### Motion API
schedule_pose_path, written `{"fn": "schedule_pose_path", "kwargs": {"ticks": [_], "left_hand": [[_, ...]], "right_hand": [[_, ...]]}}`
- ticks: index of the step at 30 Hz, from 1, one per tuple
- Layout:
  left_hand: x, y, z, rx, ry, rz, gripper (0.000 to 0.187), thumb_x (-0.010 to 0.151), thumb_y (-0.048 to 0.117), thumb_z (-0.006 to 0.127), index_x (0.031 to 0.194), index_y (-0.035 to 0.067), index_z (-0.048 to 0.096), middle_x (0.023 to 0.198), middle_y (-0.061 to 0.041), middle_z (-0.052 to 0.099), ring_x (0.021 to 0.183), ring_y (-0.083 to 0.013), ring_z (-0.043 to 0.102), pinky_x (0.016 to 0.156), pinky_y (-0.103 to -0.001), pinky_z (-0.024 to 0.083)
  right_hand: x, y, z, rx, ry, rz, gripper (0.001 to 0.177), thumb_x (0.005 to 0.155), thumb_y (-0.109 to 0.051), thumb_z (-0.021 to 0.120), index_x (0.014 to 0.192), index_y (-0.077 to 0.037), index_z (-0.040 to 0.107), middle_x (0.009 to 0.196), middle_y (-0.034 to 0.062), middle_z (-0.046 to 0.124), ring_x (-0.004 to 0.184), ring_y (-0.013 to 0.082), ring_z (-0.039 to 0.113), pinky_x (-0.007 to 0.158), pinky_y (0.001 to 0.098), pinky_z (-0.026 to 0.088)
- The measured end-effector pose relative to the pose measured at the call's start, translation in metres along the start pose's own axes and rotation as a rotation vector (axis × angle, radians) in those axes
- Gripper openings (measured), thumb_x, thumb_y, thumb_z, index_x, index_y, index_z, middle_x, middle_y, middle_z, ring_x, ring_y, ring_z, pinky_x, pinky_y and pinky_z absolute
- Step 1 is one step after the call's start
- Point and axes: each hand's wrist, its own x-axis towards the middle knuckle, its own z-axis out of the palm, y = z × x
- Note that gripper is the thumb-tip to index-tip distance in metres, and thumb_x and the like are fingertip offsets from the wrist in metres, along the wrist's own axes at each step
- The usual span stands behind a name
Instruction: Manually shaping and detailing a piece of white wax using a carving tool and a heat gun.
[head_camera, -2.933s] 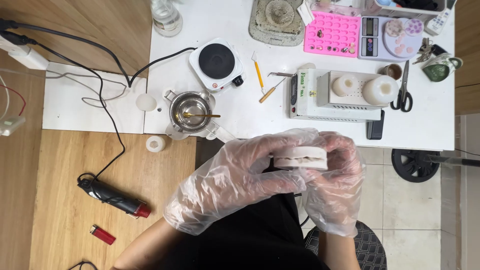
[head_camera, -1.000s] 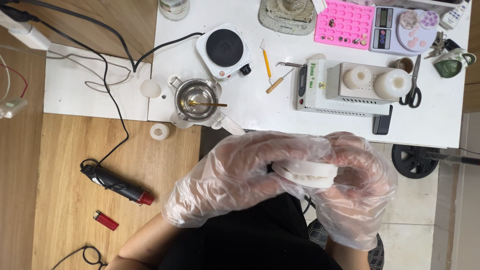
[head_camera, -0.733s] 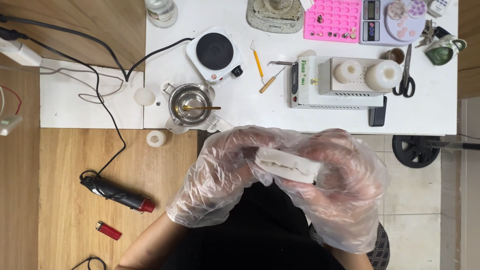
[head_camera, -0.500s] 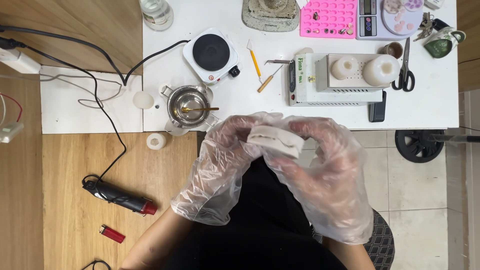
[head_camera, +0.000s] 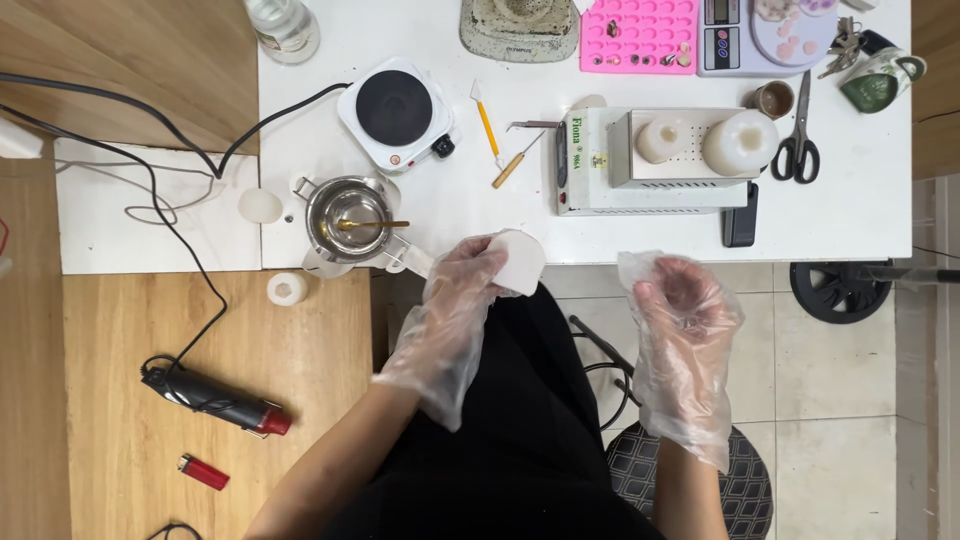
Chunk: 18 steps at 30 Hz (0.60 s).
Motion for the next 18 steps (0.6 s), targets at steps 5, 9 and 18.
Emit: {"fn": "schedule_pose_path", "kwargs": {"ticks": [5, 9, 18], "left_hand": [[0.091, -0.074, -0.004, 0.309, 0.163, -0.112, 0.048, 0.088, 0.033, 0.07, 0.122, -0.001, 0.064, 0.103, -0.012, 0.074, 0.09, -0.0189, 0.072, 0.076, -0.031, 0.061], [0.11, -0.064, 0.012, 0.799, 0.276, -0.051, 0.043, 0.092, 0.04, 0.068, 0.116, 0.004, 0.07, 0.098, -0.008, 0.075, 0.09, -0.0194, 0.068, 0.082, -0.033, 0.053], [0.131, -0.047, 0.026, 1.291, 0.268, -0.143, 0.042, 0.104, 0.044, 0.05, 0.118, 0.013, 0.075, 0.112, -0.009, 0.076, 0.101, -0.0214, 0.071, 0.098, -0.034, 0.056]], "right_hand": [[0.021, 0.027, -0.015, -0.061, 0.015, 0.276, 0.026, 0.086, -0.017, 0.08, 0.107, -0.005, 0.072, 0.101, 0.006, 0.073, 0.092, 0.0154, 0.067, 0.088, 0.0309, 0.058], [0.028, 0.045, -0.025, -0.086, -0.037, 0.415, 0.03, 0.084, -0.022, 0.08, 0.108, -0.005, 0.072, 0.097, 0.0058, 0.072, 0.087, 0.0153, 0.065, 0.085, 0.0309, 0.057], [0.048, 0.083, -0.064, -0.278, -0.22, 0.46, 0.036, 0.088, -0.026, 0.077, 0.112, 0.0, 0.071, 0.096, 0.0069, 0.072, 0.083, 0.0122, 0.063, 0.076, 0.0265, 0.052]]}}
